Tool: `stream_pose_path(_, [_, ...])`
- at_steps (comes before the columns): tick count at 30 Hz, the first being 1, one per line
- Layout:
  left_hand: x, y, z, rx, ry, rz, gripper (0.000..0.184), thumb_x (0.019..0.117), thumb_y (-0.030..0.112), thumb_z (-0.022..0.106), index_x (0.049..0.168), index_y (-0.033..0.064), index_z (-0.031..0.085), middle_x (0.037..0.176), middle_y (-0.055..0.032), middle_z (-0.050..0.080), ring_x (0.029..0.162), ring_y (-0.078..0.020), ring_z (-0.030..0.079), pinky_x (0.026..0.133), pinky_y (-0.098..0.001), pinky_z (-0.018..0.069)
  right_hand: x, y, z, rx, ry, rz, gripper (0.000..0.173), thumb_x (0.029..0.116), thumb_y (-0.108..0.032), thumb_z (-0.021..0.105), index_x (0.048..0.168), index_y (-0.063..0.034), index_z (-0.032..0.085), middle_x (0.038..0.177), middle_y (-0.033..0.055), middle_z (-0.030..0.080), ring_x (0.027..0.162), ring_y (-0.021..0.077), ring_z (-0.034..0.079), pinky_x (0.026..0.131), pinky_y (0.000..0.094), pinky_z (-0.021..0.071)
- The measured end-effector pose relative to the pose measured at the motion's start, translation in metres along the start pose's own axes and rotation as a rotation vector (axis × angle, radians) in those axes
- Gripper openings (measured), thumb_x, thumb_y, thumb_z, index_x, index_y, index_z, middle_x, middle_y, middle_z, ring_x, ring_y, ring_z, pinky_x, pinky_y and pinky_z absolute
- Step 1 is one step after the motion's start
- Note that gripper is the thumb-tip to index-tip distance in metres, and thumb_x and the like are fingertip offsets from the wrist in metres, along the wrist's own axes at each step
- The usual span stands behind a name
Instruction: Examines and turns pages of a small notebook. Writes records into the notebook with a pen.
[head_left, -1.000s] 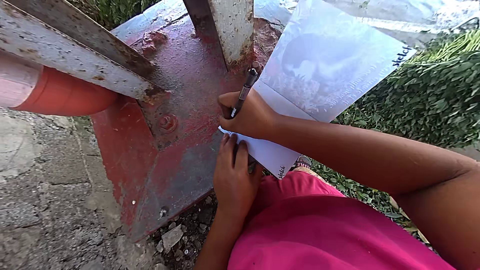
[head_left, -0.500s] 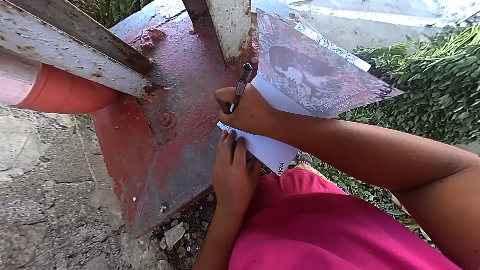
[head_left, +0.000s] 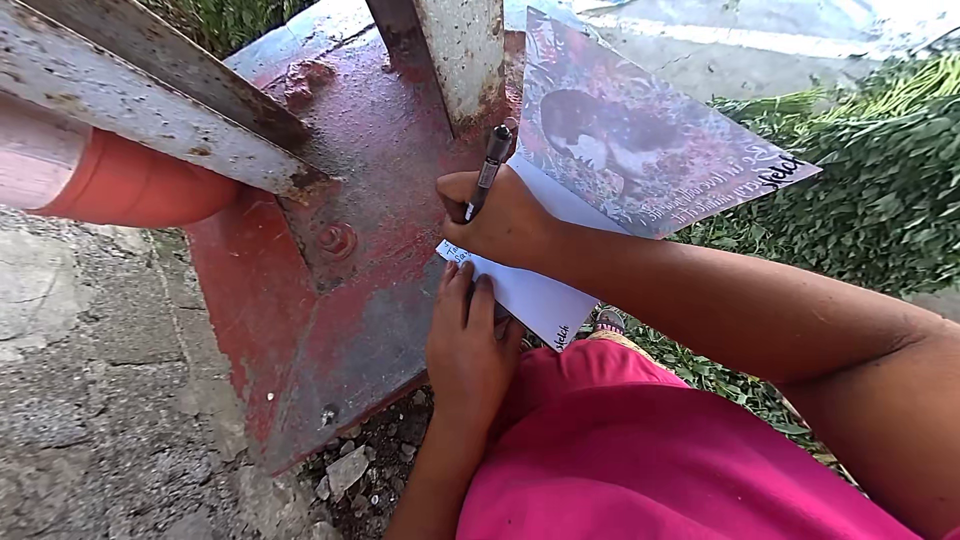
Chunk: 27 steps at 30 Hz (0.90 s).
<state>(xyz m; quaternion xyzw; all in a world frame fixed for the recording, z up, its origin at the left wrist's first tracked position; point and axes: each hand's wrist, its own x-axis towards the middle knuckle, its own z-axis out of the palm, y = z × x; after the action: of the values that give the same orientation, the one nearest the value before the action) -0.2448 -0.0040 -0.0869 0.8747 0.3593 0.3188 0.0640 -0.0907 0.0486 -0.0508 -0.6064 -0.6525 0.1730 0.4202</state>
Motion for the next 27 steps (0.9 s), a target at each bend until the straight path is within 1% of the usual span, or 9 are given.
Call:
stream_pose_path(3, [0.0006, -0.0007, 0.001, -0.009, 0.006, 0.001, 0.04, 0.0735, 0.02, 0.079, 0.104, -0.0049, 0.074, 0.119, -0.0269, 0.07, 0.119, -0.0431, 0.065, 0.095, -0.0446, 0.0559, -0.0011, 0.0012, 0.0018, -0.017, 0.021, -0.023, 0.014, 0.0817, -0.005, 0.065, 0.071, -0.0073, 0.057, 0.061, -0.0002, 0.049, 0.057, 0.0102, 0.047, 0.053, 0.0297, 0.0351])
stream_pose_path(6, [-0.0002, -0.0004, 0.0016, 0.0, 0.011, 0.003, 0.039, 0.0748, 0.021, 0.079, 0.104, -0.0047, 0.074, 0.118, -0.0263, 0.07, 0.118, -0.0422, 0.066, 0.095, -0.0433, 0.056, -0.0028, 0.0003, 0.0028, -0.035, 0.037, 0.023, 0.016, 0.083, -0.008, 0.066, 0.07, -0.0079, 0.056, 0.061, 0.0, 0.049, 0.058, 0.0115, 0.048, 0.054, 0.0319, 0.0359])
stream_pose_path(9, [-0.0006, -0.0007, 0.0016, 0.006, 0.015, 0.003, 0.039, 0.0758, 0.021, 0.078, 0.104, -0.0049, 0.074, 0.119, -0.0263, 0.07, 0.119, -0.042, 0.065, 0.095, -0.0433, 0.0559, -0.0002, 0.0009, 0.0013, 0.023, 0.06, 0.058, 0.012, 0.0838, -0.006, 0.066, 0.075, -0.0087, 0.059, 0.064, -0.0022, 0.051, 0.059, 0.0071, 0.048, 0.054, 0.0268, 0.0369])
stream_pose_path(10, [-0.0008, -0.0004, 0.0015, 0.006, 0.014, 0.002, 0.039, 0.0757, 0.021, 0.078, 0.104, -0.0048, 0.074, 0.119, -0.0263, 0.07, 0.119, -0.0419, 0.065, 0.095, -0.0433, 0.0558, 0.0001, 0.0007, 0.0009, 0.025, 0.047, 0.059, 0.012, 0.0841, -0.006, 0.066, 0.075, -0.0087, 0.059, 0.064, -0.0022, 0.05, 0.059, 0.0072, 0.048, 0.054, 0.0269, 0.0368])
stream_pose_path(13, [-0.0001, -0.0005, 0.0015, 0.007, 0.016, 0.005, 0.038, 0.0753, 0.021, 0.078, 0.103, -0.0041, 0.074, 0.119, -0.0261, 0.07, 0.119, -0.0417, 0.066, 0.095, -0.0433, 0.056, 0.0005, -0.0007, -0.0017, 0.002, -0.003, 0.058, 0.016, 0.0831, -0.006, 0.065, 0.071, -0.009, 0.056, 0.062, -0.0017, 0.048, 0.058, 0.0096, 0.046, 0.054, 0.0304, 0.0347])
stream_pose_path(15, [-0.0002, -0.0008, 0.0012, 0.003, 0.012, 0.003, 0.039, 0.075, 0.022, 0.079, 0.103, -0.0041, 0.074, 0.119, -0.0264, 0.07, 0.119, -0.0423, 0.065, 0.094, -0.0438, 0.056, 0.0027, -0.0029, -0.005, -0.002, -0.026, 0.081, 0.015, 0.0842, -0.005, 0.065, 0.073, -0.0088, 0.056, 0.063, -0.0022, 0.048, 0.059, 0.0089, 0.045, 0.054, 0.0293, 0.0338])
stream_pose_path(19, [-0.0016, -0.0017, 0.0024, 0.009, 0.017, 0.009, 0.04, 0.0746, 0.022, 0.079, 0.104, -0.0041, 0.074, 0.119, -0.0263, 0.07, 0.119, -0.0415, 0.065, 0.094, -0.0421, 0.0564, 0.0026, -0.0007, -0.0021, 0.006, -0.017, 0.076, 0.015, 0.0835, -0.005, 0.064, 0.072, -0.0102, 0.056, 0.062, -0.0034, 0.048, 0.058, 0.0081, 0.046, 0.053, 0.0293, 0.0346])
stream_pose_path(22, [-0.0009, -0.0014, 0.0024, 0.017, 0.021, 0.011, 0.039, 0.0754, 0.023, 0.078, 0.104, -0.0039, 0.074, 0.119, -0.0262, 0.07, 0.119, -0.0412, 0.066, 0.094, -0.0419, 0.0563, 0.0021, -0.0007, -0.0022, -0.029, -0.019, 0.086, 0.015, 0.0833, -0.008, 0.064, 0.071, -0.0111, 0.056, 0.061, -0.0034, 0.048, 0.057, 0.01, 0.047, 0.053, 0.0326, 0.0349])
stream_pose_path(27, [-0.0011, -0.0011, 0.0019, 0.012, 0.013, 0.007, 0.041, 0.0738, 0.022, 0.08, 0.104, -0.0041, 0.074, 0.119, -0.0261, 0.07, 0.12, -0.0414, 0.065, 0.095, -0.0425, 0.0558, 0.0033, -0.0007, -0.0042, -0.01, -0.014, 0.102, 0.018, 0.0816, -0.006, 0.065, 0.07, -0.0121, 0.053, 0.06, -0.0045, 0.046, 0.056, 0.008, 0.044, 0.052, 0.0301, 0.033])
